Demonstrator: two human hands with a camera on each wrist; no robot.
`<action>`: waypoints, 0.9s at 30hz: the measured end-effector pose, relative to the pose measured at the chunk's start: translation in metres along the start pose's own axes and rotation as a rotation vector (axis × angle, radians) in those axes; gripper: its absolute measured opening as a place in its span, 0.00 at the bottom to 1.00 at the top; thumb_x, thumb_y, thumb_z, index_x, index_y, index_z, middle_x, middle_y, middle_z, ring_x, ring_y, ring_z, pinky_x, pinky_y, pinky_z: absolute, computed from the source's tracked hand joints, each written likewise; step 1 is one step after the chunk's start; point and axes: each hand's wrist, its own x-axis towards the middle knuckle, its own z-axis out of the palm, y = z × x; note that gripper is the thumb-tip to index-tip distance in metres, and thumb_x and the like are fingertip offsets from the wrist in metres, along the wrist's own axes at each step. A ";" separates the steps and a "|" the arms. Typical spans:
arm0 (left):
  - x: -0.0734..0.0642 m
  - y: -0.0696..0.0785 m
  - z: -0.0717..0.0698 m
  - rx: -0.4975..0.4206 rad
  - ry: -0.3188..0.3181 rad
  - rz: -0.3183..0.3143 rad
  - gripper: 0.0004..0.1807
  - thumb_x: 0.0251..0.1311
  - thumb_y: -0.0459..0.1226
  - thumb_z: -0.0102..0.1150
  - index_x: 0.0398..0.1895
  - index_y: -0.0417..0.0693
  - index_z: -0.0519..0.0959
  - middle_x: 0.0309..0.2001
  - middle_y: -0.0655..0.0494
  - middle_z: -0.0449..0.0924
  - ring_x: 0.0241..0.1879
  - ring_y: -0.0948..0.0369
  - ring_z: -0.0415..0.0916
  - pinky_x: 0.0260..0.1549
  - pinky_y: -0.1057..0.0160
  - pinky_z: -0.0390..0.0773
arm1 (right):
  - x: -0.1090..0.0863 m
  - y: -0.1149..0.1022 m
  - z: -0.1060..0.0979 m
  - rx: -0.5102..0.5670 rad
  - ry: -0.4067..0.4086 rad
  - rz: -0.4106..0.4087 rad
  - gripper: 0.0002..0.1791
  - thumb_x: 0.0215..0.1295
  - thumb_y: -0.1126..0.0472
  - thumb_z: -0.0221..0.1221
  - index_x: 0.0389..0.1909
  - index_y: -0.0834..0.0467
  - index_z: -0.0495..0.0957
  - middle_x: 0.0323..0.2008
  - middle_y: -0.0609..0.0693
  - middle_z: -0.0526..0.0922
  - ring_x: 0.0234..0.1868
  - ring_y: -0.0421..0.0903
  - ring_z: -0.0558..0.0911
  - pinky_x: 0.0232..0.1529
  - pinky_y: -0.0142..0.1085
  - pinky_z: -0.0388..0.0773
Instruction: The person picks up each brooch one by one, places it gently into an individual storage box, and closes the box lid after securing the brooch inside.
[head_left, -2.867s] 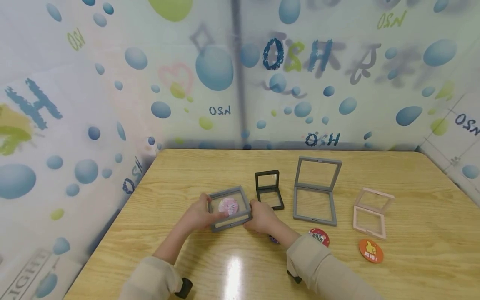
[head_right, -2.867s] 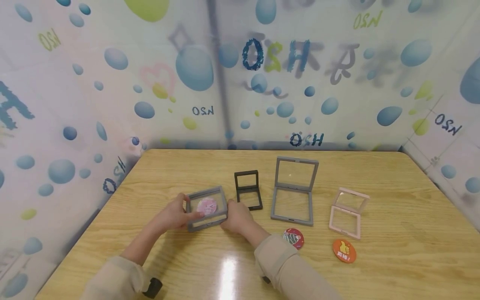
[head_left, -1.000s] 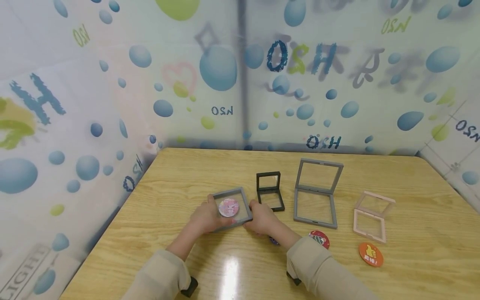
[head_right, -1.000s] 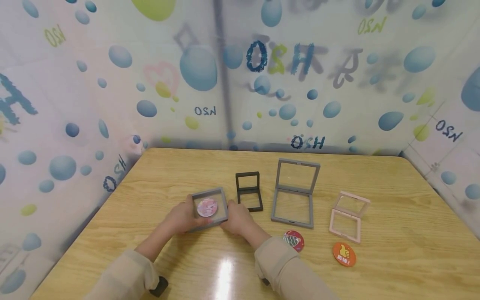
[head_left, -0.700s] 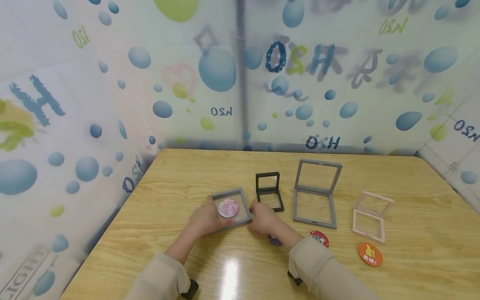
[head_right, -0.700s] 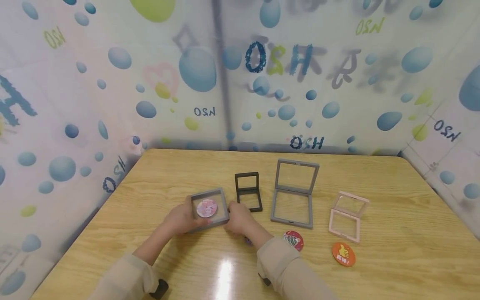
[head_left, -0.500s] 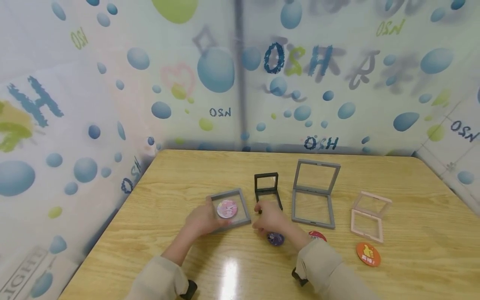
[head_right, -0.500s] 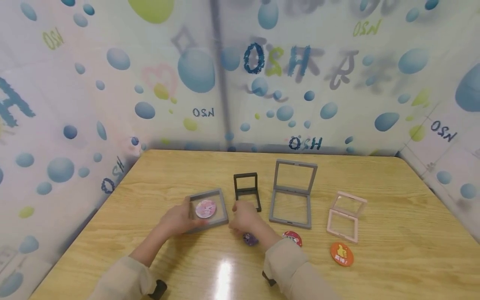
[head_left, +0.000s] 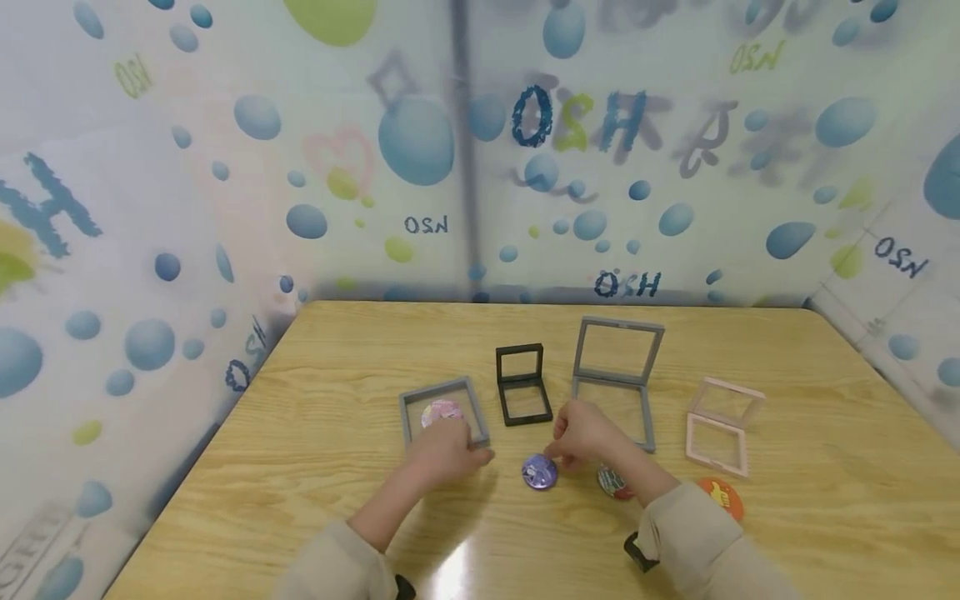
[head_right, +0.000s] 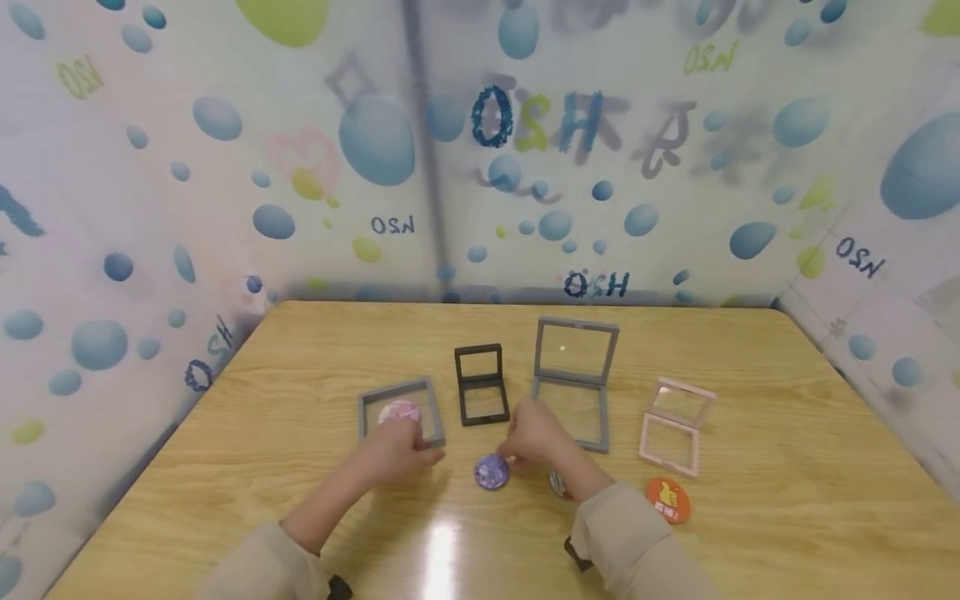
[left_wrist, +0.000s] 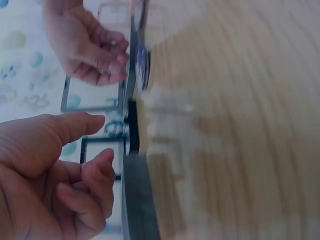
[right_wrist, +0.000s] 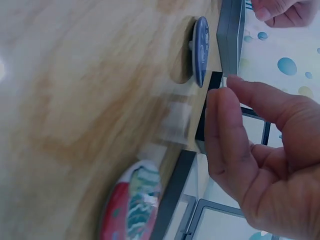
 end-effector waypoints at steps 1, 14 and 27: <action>0.001 0.005 0.003 -0.007 -0.019 0.027 0.25 0.49 0.44 0.62 0.05 0.51 0.59 0.07 0.65 0.54 0.08 0.69 0.50 0.08 0.72 0.51 | -0.002 0.001 0.000 -0.011 -0.008 0.000 0.10 0.45 0.69 0.66 0.20 0.63 0.72 0.18 0.53 0.75 0.16 0.43 0.78 0.21 0.31 0.76; 0.017 0.042 0.032 0.082 -0.092 0.092 0.22 0.40 0.44 0.68 0.09 0.50 0.63 0.08 0.64 0.57 0.10 0.67 0.52 0.09 0.71 0.53 | -0.008 0.013 0.009 0.055 -0.053 -0.047 0.08 0.43 0.76 0.62 0.16 0.64 0.73 0.16 0.53 0.76 0.16 0.43 0.78 0.20 0.33 0.77; 0.021 0.042 0.040 0.087 -0.056 0.109 0.16 0.34 0.41 0.69 0.14 0.48 0.69 0.14 0.61 0.66 0.15 0.65 0.61 0.12 0.69 0.61 | -0.012 0.014 0.014 0.169 -0.051 -0.066 0.06 0.44 0.79 0.61 0.20 0.67 0.74 0.20 0.55 0.76 0.16 0.45 0.79 0.20 0.34 0.77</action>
